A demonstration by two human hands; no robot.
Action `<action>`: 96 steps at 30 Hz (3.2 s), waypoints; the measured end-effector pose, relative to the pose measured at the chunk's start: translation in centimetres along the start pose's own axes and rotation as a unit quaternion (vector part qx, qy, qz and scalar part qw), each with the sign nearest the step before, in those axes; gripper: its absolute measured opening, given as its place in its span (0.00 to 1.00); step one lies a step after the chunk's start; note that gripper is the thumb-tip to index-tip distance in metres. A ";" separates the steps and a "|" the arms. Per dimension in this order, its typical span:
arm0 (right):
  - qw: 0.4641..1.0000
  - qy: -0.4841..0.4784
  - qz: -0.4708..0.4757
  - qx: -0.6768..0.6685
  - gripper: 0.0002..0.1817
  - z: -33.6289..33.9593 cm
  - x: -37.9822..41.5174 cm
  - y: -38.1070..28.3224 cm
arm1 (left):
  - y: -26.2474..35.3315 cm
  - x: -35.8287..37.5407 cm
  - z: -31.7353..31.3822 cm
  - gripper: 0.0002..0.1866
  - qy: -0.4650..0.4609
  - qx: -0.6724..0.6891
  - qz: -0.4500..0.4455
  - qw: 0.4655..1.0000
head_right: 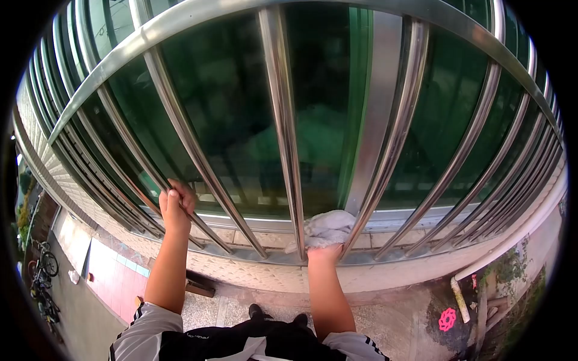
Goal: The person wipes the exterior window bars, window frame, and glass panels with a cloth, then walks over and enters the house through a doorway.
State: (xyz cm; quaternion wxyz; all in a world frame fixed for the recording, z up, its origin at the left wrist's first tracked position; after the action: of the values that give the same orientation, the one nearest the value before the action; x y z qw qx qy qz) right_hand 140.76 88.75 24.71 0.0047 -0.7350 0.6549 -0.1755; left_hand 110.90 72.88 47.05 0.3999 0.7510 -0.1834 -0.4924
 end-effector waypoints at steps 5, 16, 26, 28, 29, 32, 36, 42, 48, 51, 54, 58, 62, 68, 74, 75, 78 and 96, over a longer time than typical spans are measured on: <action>0.996 0.031 0.077 -0.015 0.16 4.2 -1.2 0.2 | -0.5 0.0 0.6 0.24 -0.017 -0.010 -0.013 1.000; 0.967 0.037 0.221 0.118 0.17 -10.5 1.0 -4.6 | -0.7 -0.1 0.3 0.23 -0.039 0.045 0.003 0.998; 0.876 -0.220 0.344 0.256 0.15 -31.3 8.5 -11.1 | -1.2 9.0 1.6 0.26 -0.104 -0.151 0.008 0.983; 0.836 -0.320 0.355 0.269 0.19 -28.5 12.1 -10.5 | -1.9 14.4 4.6 0.27 -0.153 -0.230 0.044 0.960; 0.850 -0.296 0.356 0.250 0.22 -25.1 12.9 -10.8 | -2.4 17.0 6.4 0.26 -0.179 -0.248 0.067 0.950; 0.905 -0.240 0.227 0.266 0.24 -11.6 14.5 -9.1 | -7.4 27.4 12.9 0.19 -0.216 -0.047 0.400 0.890; 0.960 -0.095 0.122 0.234 0.20 5.7 13.0 -5.2 | -8.4 34.6 22.0 0.18 -0.216 -0.206 0.474 0.829; 0.989 -0.068 -0.029 0.128 0.18 16.1 15.0 5.0 | -11.4 32.7 20.8 0.17 -0.276 -0.179 0.498 0.802; 0.964 0.026 -0.191 0.185 0.19 8.5 19.0 15.2 | -11.5 26.6 10.3 0.24 -0.405 0.041 0.434 0.804; 0.734 -0.138 -0.194 0.636 0.12 3.6 21.8 15.3 | -9.1 26.9 7.0 0.33 -0.404 0.133 0.493 0.759; 0.818 -0.188 -0.191 0.509 0.23 4.1 23.9 15.8 | -10.0 28.3 4.9 0.42 -0.296 0.248 0.573 0.722; 0.613 -0.363 -0.095 0.695 0.23 6.1 22.7 15.3 | -15.7 30.6 2.8 0.29 -0.211 0.329 0.597 0.701; 0.635 -0.343 0.025 0.692 0.24 9.9 20.4 11.2 | -21.0 32.4 0.9 0.25 -0.181 0.295 0.606 0.716; 0.585 -0.036 -0.053 0.808 0.20 24.5 17.2 -2.3 | -19.9 36.6 2.2 0.22 -0.019 0.220 0.641 0.735; 0.619 0.194 0.131 0.750 0.18 17.3 22.6 -26.6 | -21.4 39.1 3.9 0.22 0.061 0.112 0.655 0.745; 0.610 0.177 0.210 0.743 0.17 13.2 24.0 -30.8 | -21.6 39.7 4.1 0.21 0.068 0.100 0.657 0.745; 0.512 0.137 0.434 0.728 0.15 0.3 30.2 -39.8 | -22.1 41.1 5.0 0.21 0.082 0.064 0.660 0.744; 0.015 -0.353 0.543 0.761 0.26 -21.4 42.5 -31.6 | -24.7 46.7 12.0 0.23 0.104 0.043 0.685 0.720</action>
State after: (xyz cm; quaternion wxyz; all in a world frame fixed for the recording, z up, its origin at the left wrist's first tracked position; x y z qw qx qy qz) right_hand 168.89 57.00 62.96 0.8863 0.2867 0.2738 -0.2393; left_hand 118.25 51.73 -2.31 0.6123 0.4837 -0.6254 0.0053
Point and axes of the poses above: each hand's wrist, its own x-axis away from the middle knuckle, its own z-axis out of the back of the hand, y = z × x, the point moved 8 cm from there along -x, towards the middle knuckle, and after that the axes turned 5 degrees about -y, right-handed, at the moved point
